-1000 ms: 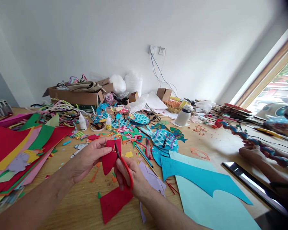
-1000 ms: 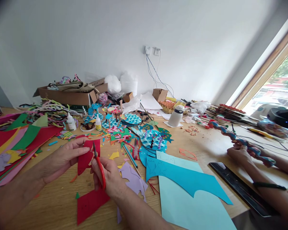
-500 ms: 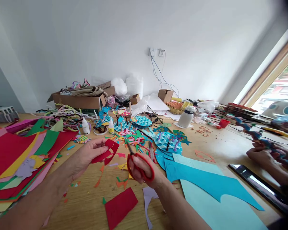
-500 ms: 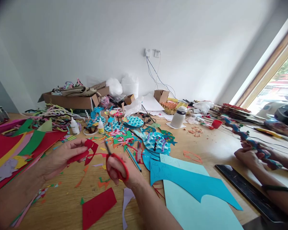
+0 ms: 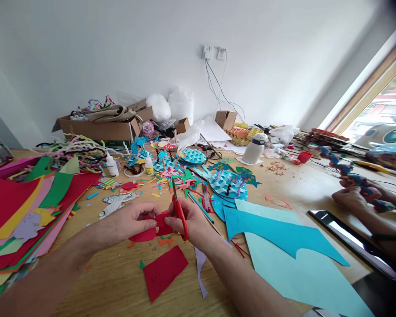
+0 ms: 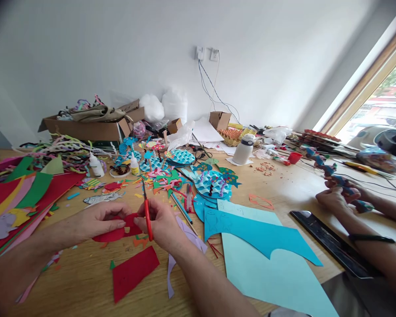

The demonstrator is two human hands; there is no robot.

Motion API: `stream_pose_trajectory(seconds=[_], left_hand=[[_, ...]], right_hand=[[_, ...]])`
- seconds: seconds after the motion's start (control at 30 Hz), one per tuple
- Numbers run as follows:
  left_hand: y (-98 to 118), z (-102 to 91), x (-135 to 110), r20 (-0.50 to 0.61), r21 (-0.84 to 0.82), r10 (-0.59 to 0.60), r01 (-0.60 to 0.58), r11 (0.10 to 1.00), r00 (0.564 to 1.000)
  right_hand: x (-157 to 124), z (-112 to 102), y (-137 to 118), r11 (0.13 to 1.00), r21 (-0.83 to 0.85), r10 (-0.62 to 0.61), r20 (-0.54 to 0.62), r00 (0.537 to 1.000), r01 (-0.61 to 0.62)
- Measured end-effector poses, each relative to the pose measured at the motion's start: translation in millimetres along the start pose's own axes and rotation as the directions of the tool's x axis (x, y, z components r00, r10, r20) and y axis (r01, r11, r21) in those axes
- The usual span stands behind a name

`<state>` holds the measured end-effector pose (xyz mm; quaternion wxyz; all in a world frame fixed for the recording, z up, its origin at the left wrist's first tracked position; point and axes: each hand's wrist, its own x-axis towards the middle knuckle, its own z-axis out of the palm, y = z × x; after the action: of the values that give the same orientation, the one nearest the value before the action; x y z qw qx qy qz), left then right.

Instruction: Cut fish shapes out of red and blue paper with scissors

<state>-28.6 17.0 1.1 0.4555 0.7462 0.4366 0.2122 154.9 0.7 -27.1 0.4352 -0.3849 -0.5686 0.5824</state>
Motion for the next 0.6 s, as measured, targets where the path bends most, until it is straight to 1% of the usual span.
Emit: stream_pose_trajectory(seconds=[0.07, 0.13, 0.2, 0.23, 0.3, 0.37, 0.43, 0.5, 0.6], left_hand=[[3, 2.2, 0, -0.030, -0.113, -0.040, 0.036, 0.993, 0.999], [6, 4.2, -1, -0.110, -0.285, -0.100, 0.065, 0.956, 0.989], [8, 6.4, -2, -0.173, -0.452, -0.157, 0.063, 0.890, 0.972], [8, 7.8, -2, -0.184, -0.521, -0.172, 0.053, 0.852, 0.968], [7, 11.4, -3, -0.167, -0.635, -0.185, 0.038, 0.772, 0.969], [5, 16.4, -2, -0.144, -0.707, -0.177, 0.024, 0.706, 0.974], [5, 22.2, 0, -0.139, -0.739, -0.168, 0.011, 0.673, 0.976], [5, 27.9, 2, -0.169, -0.769, -0.177, -0.017, 0.639, 0.970], [5, 34.6, 5, -0.244, -0.838, -0.234, -0.083, 0.539, 0.941]], right_hand=[[1, 1, 1, 1.000, 0.025, -0.009, -0.028, 1.000, 0.009], [2, 1, 2, 0.997, 0.078, -0.020, -0.090, 0.996, 0.028], [3, 0, 2, 0.989, 0.134, -0.036, -0.180, 0.983, 0.061], [3, 0, 2, 0.984, 0.159, -0.041, -0.222, 0.974, 0.078], [3, 0, 2, 0.974, 0.198, -0.048, -0.288, 0.956, 0.109], [3, 0, 3, 0.966, 0.224, -0.053, -0.328, 0.943, 0.132], [3, 0, 5, 0.959, 0.238, -0.060, -0.353, 0.934, 0.152], [4, 1, 8, 0.951, 0.258, -0.064, -0.376, 0.924, 0.170], [5, 1, 11, 0.934, 0.310, -0.038, -0.408, 0.912, 0.178]])
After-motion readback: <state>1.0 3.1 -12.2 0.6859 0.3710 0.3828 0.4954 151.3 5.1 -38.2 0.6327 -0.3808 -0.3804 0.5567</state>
